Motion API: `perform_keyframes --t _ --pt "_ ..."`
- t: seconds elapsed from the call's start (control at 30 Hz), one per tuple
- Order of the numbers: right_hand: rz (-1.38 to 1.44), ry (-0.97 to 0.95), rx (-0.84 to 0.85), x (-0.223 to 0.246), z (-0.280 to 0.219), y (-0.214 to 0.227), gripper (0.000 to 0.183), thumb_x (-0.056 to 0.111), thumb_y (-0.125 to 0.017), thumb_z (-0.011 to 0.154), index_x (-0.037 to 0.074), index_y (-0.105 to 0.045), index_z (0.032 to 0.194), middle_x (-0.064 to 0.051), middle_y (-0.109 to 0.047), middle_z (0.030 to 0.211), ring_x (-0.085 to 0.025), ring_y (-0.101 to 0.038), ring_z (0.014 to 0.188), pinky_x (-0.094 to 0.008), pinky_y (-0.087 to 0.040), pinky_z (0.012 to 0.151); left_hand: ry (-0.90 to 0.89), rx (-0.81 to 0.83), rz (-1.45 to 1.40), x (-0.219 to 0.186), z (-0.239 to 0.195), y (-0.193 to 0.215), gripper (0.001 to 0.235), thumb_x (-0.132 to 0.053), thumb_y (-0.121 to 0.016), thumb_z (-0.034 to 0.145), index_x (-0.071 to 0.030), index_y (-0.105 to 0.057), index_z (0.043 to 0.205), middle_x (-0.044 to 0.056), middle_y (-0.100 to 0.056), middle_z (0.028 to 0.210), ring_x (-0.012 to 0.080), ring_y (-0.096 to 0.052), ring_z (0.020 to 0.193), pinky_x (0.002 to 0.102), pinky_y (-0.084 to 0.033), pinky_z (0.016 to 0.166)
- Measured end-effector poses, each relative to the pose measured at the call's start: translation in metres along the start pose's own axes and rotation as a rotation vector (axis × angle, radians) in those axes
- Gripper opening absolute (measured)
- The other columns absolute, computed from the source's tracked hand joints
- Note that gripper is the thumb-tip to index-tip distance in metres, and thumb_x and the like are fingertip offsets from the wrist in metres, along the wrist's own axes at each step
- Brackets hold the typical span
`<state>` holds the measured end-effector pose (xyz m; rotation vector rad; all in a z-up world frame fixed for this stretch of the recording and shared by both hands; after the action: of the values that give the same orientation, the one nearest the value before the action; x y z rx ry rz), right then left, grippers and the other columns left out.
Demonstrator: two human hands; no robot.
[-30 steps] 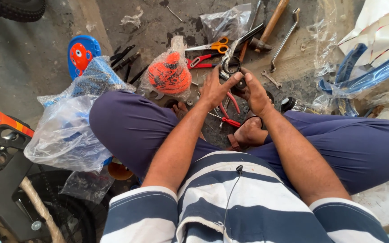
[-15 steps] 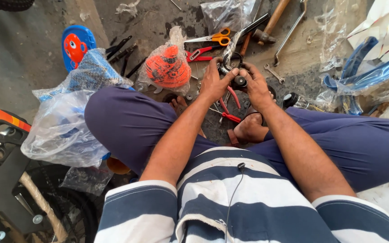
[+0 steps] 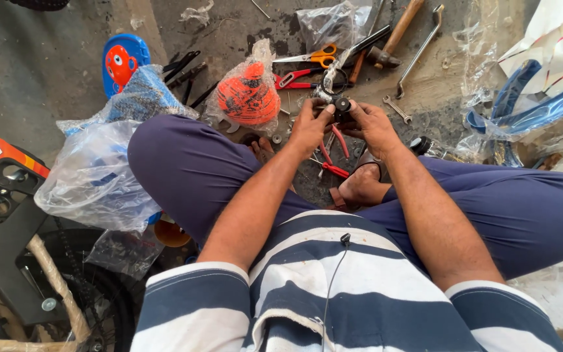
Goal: The person sits on the ground assembling a bicycle handlebar stem. They insert a metal stem into the handlebar clamp, tighten it with a screwdriver, and then attach the handlebar to the stem, securing it with a screwdriver.
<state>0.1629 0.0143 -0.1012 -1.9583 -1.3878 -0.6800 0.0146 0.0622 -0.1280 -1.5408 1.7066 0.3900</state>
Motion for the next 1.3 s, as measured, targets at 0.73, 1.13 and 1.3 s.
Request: perform_keyframes --t 0.73,1.13,1.3 --pt "0.066 -0.065 -0.008 -0.015 0.006 0.002 0.041 0.047 -0.063 0.099 0.009 -0.064 0.114 -0.003 -0.07 0.095 -0.014 -0.067 0.085 -0.031 -0.056 0.079 -0.019 0.22 0.008 -0.015 -0.011 -0.015 0.064 -0.02 -0.075 0.091 -0.006 -0.041 0.144 0.018 -0.064 0.128 0.0272 -0.065 0.119 0.041 -0.056 0.103" --pt "0.19 -0.033 0.025 -0.01 0.004 -0.001 0.036 0.039 -0.064 0.1 0.005 -0.066 0.112 -0.005 -0.071 0.095 -0.016 -0.069 0.081 -0.034 -0.058 0.076 -0.251 0.055 0.85 -0.074 -0.032 -0.03 0.04 -0.02 -0.073 0.089 -0.014 -0.058 0.125 0.018 -0.078 0.106 0.0336 -0.076 0.101 0.046 -0.058 0.089" --pt "0.058 0.06 -0.036 0.001 0.005 0.013 0.032 0.03 -0.071 0.101 0.003 -0.065 0.118 -0.006 -0.07 0.099 -0.015 -0.066 0.081 -0.032 -0.057 0.077 -0.367 0.139 0.775 -0.074 -0.025 -0.027 0.053 -0.02 -0.078 0.081 -0.014 -0.06 0.131 0.018 -0.076 0.108 0.0323 -0.075 0.101 0.044 -0.058 0.089"
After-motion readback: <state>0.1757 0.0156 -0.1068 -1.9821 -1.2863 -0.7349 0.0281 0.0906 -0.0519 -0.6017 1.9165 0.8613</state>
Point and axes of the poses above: each hand's wrist, its own z-axis towards the middle knuckle, its own y-axis out of the back of the hand, x = y × z, the point moved 10 cm from there along z, towards the middle knuckle
